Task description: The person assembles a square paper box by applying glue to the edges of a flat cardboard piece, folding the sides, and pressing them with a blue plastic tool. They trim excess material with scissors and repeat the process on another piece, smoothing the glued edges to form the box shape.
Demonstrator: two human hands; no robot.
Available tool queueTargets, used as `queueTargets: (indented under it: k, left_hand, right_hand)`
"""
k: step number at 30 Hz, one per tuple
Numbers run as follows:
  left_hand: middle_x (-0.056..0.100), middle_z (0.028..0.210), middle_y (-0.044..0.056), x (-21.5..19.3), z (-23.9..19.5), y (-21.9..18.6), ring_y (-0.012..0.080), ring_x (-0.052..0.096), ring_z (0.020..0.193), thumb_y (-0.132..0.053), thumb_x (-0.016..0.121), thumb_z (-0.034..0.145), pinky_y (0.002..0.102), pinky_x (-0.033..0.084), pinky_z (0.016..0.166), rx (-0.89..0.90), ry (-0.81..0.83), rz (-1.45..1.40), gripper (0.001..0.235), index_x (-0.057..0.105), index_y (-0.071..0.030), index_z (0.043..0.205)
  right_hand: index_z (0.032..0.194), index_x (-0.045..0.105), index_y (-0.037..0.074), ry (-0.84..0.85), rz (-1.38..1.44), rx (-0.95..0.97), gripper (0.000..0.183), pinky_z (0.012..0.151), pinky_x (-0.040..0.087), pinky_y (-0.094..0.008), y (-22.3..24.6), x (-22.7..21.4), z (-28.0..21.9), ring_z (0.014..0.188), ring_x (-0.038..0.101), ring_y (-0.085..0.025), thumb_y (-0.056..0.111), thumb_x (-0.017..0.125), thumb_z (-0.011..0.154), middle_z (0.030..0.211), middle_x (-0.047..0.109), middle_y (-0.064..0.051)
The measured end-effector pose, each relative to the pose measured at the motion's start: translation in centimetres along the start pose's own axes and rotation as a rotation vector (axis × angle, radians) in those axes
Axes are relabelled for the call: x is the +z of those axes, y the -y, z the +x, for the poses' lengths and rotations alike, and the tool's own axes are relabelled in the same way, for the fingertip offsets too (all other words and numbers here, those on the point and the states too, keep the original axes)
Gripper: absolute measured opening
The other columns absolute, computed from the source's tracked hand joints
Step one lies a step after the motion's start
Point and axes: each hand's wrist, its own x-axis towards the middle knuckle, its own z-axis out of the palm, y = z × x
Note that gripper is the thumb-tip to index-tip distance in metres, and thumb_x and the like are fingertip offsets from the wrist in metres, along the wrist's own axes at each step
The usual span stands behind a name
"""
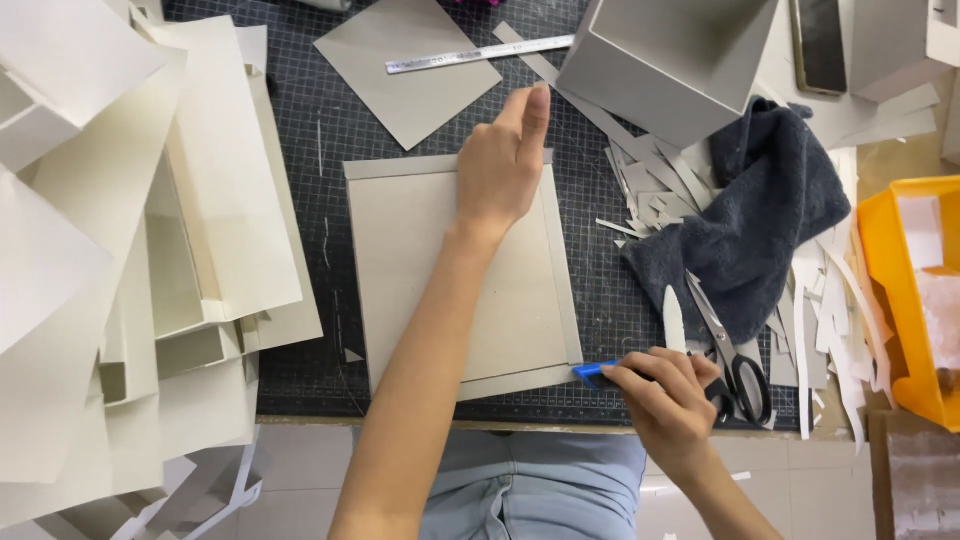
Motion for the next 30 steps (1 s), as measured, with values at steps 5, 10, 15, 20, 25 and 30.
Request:
queueTargets:
  k: [5,10,15,20,25,30]
  left_hand:
    - [0.041,0.041,-0.006,0.0,-0.2,0.1,0.0102,0.048,0.038,-0.073,0.006,0.083,0.026,0.042,0.039,0.017,-0.023,0.017,0.09,0.064,-0.011,0.112]
    - [0.039,0.04,-0.007,0.1,-0.4,0.5,0.0076,0.046,0.036,-0.073,0.006,0.085,0.022,0.037,0.036,0.05,-0.016,0.016,0.094,0.062,-0.01,0.125]
    - [0.039,0.041,-0.007,0.0,-0.1,0.3,0.0082,0.044,0.037,-0.073,0.007,0.085,0.024,0.037,0.037,0.058,-0.02,0.011,0.092,0.063,-0.011,0.125]
    - [0.043,0.042,-0.007,-0.1,-0.4,0.0,0.0097,0.05,0.039,-0.073,0.007,0.084,0.026,0.043,0.041,0.036,-0.025,0.014,0.09,0.063,-0.012,0.122]
    - [0.046,0.044,-0.007,0.0,-0.7,-0.3,0.0093,0.049,0.039,-0.073,0.013,0.085,0.026,0.043,0.043,0.081,-0.038,-0.025,0.082,0.063,-0.011,0.102]
    - [0.045,0.043,-0.009,0.2,-1.0,-0.7,0.0075,0.048,0.037,-0.07,0.024,0.088,0.025,0.046,0.048,0.136,-0.093,-0.056,0.071,0.062,-0.011,0.099]
  right_hand:
    - [0.095,0.076,0.013,-0.165,-0.09,-0.091,0.03,0.091,0.028,-0.036,0.3,1.7,-2.0,0.075,0.061,-0.022,-0.004,0.051,0.099,0.09,0.067,-0.007]
    - [0.092,0.079,0.013,-0.212,-0.171,-0.193,0.038,0.097,0.033,-0.038,-0.3,2.5,-2.9,0.075,0.059,-0.023,-0.004,0.045,0.1,0.084,0.064,-0.007]
    - [0.092,0.078,0.016,-0.202,-0.193,-0.207,0.031,0.094,0.019,-0.036,-0.2,2.2,-1.9,0.077,0.058,-0.018,-0.005,0.056,0.095,0.087,0.066,-0.003]
    - [0.094,0.078,0.01,-0.174,-0.14,-0.199,0.038,0.085,0.037,-0.036,-0.7,2.8,-3.0,0.074,0.058,-0.022,-0.01,0.046,0.095,0.09,0.063,-0.008]
    - [0.091,0.079,0.011,-0.23,-0.165,-0.21,0.041,0.088,0.038,-0.038,-1.6,4.3,-4.1,0.072,0.054,-0.024,-0.008,0.043,0.095,0.084,0.06,-0.008]
    - [0.096,0.079,0.014,-0.191,-0.106,-0.192,0.035,0.094,0.036,-0.039,-1.8,4.8,-4.7,0.085,0.051,-0.024,-0.005,0.05,0.091,0.091,0.066,-0.001]
